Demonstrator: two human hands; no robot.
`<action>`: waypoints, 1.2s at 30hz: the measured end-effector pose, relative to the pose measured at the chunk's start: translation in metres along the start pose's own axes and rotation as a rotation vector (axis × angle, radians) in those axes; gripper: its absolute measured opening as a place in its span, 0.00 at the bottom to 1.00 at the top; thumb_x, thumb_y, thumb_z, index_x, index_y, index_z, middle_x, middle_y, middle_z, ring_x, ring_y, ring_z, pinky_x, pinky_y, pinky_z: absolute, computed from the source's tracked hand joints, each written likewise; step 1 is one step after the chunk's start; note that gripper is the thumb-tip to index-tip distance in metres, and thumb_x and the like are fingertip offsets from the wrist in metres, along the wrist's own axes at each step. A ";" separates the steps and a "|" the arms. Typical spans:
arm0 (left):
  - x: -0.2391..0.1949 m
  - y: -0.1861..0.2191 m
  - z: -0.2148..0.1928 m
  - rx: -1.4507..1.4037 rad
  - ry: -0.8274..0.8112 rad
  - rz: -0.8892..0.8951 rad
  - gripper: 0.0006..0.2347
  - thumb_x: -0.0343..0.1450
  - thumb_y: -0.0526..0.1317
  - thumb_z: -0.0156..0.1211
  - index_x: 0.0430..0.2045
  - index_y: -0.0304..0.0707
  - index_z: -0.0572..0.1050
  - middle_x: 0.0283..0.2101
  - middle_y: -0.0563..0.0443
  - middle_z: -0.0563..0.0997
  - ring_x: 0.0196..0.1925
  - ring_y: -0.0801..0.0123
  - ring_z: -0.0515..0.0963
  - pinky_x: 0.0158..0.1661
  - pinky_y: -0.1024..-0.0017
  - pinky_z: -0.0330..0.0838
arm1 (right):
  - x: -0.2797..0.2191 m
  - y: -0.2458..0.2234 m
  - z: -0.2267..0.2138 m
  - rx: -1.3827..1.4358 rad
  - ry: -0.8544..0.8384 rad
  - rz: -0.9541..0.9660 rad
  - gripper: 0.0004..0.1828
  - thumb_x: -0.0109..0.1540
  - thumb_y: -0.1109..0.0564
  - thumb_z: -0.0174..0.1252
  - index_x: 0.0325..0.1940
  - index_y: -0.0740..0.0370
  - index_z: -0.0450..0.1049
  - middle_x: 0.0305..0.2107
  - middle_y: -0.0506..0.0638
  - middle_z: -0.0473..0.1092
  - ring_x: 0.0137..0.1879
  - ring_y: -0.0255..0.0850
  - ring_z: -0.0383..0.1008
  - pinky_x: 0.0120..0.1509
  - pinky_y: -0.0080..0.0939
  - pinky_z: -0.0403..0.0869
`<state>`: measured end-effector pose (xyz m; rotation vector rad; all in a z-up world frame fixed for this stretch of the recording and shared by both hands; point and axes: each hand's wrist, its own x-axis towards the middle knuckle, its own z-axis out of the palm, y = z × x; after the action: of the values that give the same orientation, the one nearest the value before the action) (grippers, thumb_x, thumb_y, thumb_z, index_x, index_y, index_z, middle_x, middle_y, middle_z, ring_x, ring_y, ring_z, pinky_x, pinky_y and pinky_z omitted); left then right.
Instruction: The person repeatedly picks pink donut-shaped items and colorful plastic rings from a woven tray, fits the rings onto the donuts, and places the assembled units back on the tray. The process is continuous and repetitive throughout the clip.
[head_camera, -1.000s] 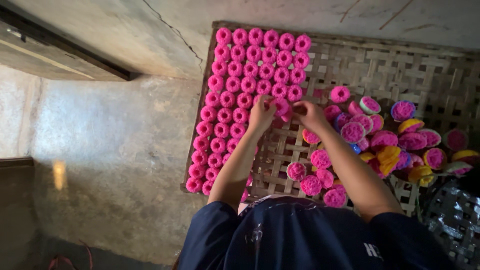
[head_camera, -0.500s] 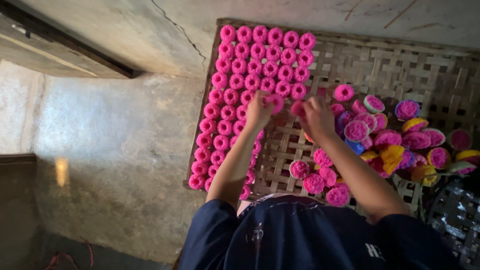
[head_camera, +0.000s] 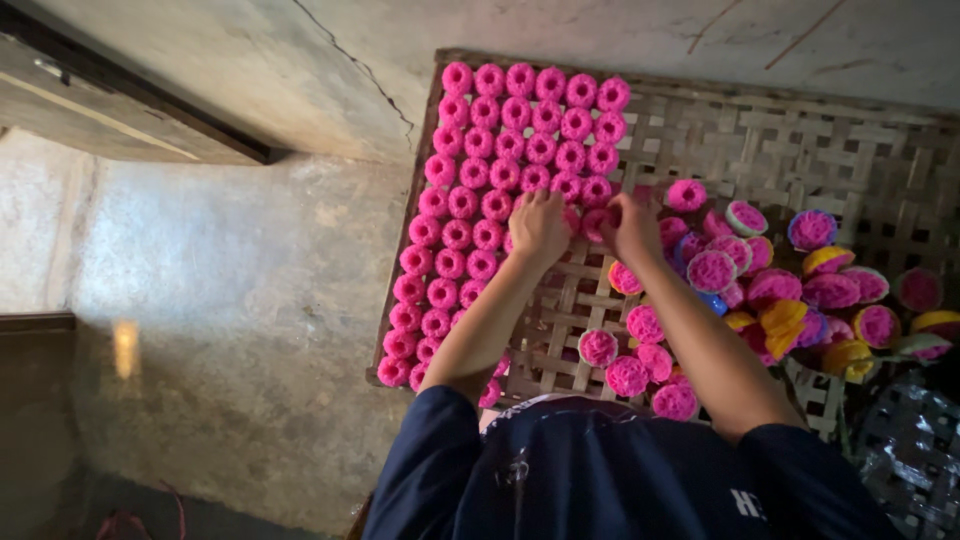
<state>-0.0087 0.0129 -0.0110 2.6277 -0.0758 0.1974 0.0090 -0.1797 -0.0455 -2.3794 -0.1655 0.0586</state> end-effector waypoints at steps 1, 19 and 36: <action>0.004 0.000 0.001 0.063 -0.014 -0.012 0.11 0.61 0.35 0.64 0.36 0.39 0.77 0.42 0.43 0.82 0.50 0.50 0.79 0.46 0.55 0.75 | 0.000 0.000 0.000 0.024 -0.003 0.054 0.16 0.55 0.60 0.67 0.45 0.65 0.74 0.37 0.59 0.77 0.42 0.54 0.80 0.45 0.51 0.77; 0.000 -0.006 -0.039 -0.074 0.122 -0.065 0.09 0.68 0.38 0.60 0.41 0.43 0.80 0.47 0.48 0.78 0.50 0.54 0.79 0.44 0.57 0.77 | 0.029 0.042 -0.069 -0.463 0.153 -0.158 0.11 0.61 0.58 0.65 0.47 0.54 0.82 0.48 0.55 0.73 0.51 0.54 0.76 0.54 0.53 0.76; -0.134 0.005 -0.100 -0.150 0.330 -0.269 0.08 0.70 0.38 0.61 0.42 0.43 0.79 0.47 0.46 0.79 0.47 0.52 0.80 0.44 0.59 0.76 | -0.022 -0.048 0.021 0.089 -0.146 -0.340 0.10 0.57 0.61 0.65 0.39 0.62 0.72 0.31 0.56 0.76 0.39 0.49 0.79 0.42 0.50 0.78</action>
<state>-0.1540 0.0597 0.0574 2.3911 0.3582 0.5049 -0.0194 -0.1338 -0.0280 -2.2274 -0.6201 0.0759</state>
